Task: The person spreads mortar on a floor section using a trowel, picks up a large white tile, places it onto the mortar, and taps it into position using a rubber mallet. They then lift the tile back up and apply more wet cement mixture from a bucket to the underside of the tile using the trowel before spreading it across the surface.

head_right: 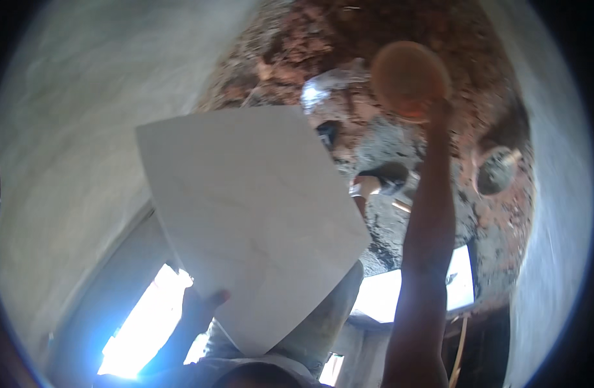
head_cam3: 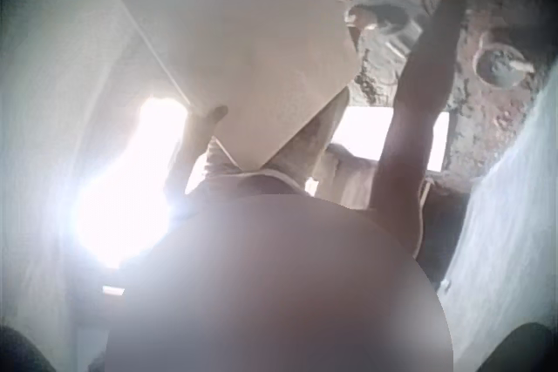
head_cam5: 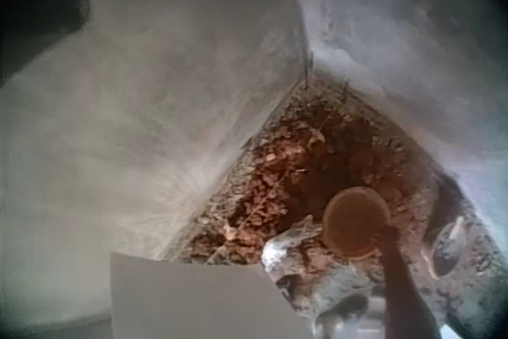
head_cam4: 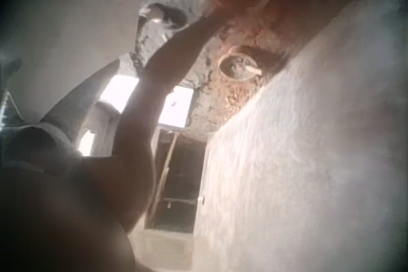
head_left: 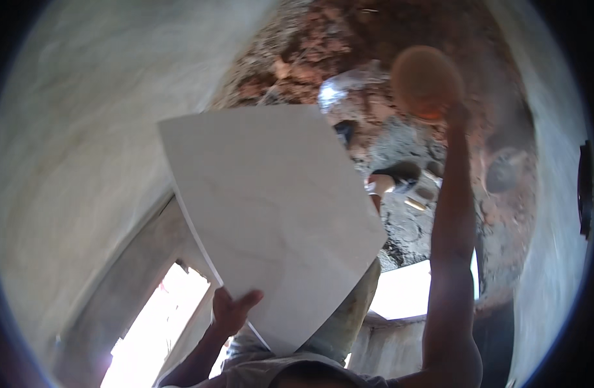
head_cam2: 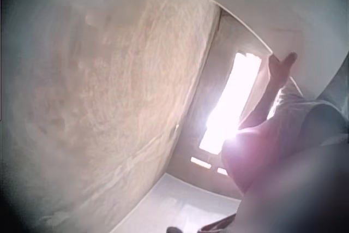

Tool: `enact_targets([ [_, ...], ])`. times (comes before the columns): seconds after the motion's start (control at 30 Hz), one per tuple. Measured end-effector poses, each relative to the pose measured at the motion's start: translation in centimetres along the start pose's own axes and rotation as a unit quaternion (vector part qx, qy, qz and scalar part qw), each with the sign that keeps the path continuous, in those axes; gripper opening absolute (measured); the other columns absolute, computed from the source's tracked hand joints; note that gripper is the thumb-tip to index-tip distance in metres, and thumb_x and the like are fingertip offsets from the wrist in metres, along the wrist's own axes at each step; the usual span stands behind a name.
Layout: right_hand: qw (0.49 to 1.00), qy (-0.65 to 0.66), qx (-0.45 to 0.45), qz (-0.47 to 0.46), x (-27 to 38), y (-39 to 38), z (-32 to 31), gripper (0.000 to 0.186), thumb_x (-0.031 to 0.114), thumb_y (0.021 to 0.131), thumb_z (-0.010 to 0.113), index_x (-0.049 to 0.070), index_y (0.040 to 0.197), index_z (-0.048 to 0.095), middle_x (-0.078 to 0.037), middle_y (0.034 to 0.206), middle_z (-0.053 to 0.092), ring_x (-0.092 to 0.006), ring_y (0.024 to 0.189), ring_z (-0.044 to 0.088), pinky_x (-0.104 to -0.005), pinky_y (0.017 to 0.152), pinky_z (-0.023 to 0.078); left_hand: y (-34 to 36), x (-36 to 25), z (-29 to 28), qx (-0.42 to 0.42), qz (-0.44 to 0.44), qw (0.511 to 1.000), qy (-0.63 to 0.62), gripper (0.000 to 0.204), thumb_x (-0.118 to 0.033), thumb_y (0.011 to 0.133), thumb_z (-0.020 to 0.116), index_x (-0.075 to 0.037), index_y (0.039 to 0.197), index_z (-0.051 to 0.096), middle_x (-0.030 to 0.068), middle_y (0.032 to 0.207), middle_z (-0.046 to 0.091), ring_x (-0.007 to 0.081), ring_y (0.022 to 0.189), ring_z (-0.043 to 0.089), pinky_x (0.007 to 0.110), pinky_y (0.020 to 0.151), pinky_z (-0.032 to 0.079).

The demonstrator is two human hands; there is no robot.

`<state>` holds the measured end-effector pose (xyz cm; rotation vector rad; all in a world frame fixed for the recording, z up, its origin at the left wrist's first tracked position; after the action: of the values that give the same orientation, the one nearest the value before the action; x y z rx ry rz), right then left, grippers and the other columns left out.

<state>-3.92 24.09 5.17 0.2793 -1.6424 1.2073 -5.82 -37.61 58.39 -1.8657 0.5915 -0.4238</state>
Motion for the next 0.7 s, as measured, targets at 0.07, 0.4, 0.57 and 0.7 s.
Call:
enact_targets([
  [0.07,0.904,-0.346,-0.206,-0.143,0.2,-6.4,8.1,0.033,0.028,0.092,0.06,-0.004,0.097,0.067,-0.018,0.092,0.069,-0.0253,0.086,0.069,-0.0434,0.072,0.054,-0.1,-0.9,-0.4,-0.037,-0.048,0.997,0.043,0.032,-0.021,0.081,0.077,0.0,0.103,0.069,0.0085,0.09,0.071,0.0175,0.083,0.067,0.033,0.076,0.053],
  [0.4,0.84,-0.364,0.401,0.03,22.3,-35.9,41.5,0.054,0.048,0.091,0.062,-0.003,0.109,0.06,-0.021,0.1,0.067,-0.0339,0.1,0.068,-0.0412,0.086,0.054,-1.2,-5.1,3.1,-0.059,-0.071,0.996,-0.003,0.028,-0.02,0.081,0.076,0.005,0.088,0.07,0.0098,0.073,0.069,0.013,0.066,0.064,0.032,0.061,0.051],
  [0.57,0.746,-0.526,0.395,-0.105,25.8,-39.9,44.5,0.064,0.052,0.082,0.068,-0.01,0.095,0.062,-0.017,0.074,0.06,-0.0293,0.065,0.064,-0.0357,0.059,0.053,0.1,-4.5,7.2,-0.065,0.201,0.973,0.097,0.026,-0.025,0.083,0.072,0.001,0.084,0.069,0.0138,0.073,0.069,0.0282,0.066,0.067,0.04,0.061,0.051],
  [0.7,0.667,-0.604,0.267,-0.345,25.8,-41.7,41.5,0.024,0.02,0.076,0.066,-0.001,0.086,0.058,-0.01,0.064,0.054,-0.0218,0.05,0.054,-0.0351,0.046,0.046,-0.6,-5.7,10.8,-0.069,0.299,0.935,0.18,0.024,-0.025,0.084,0.064,-0.002,0.084,0.068,0.0176,0.074,0.068,0.0431,0.075,0.065,0.05,0.071,0.052],
])
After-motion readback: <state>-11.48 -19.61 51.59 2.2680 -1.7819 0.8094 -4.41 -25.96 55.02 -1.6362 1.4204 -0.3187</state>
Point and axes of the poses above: each hand's wrist, its own y-axis towards the middle knuckle, its own z-axis out of the palm, x = y × z, the point moved 4 cm from there along y, towards the middle knuckle
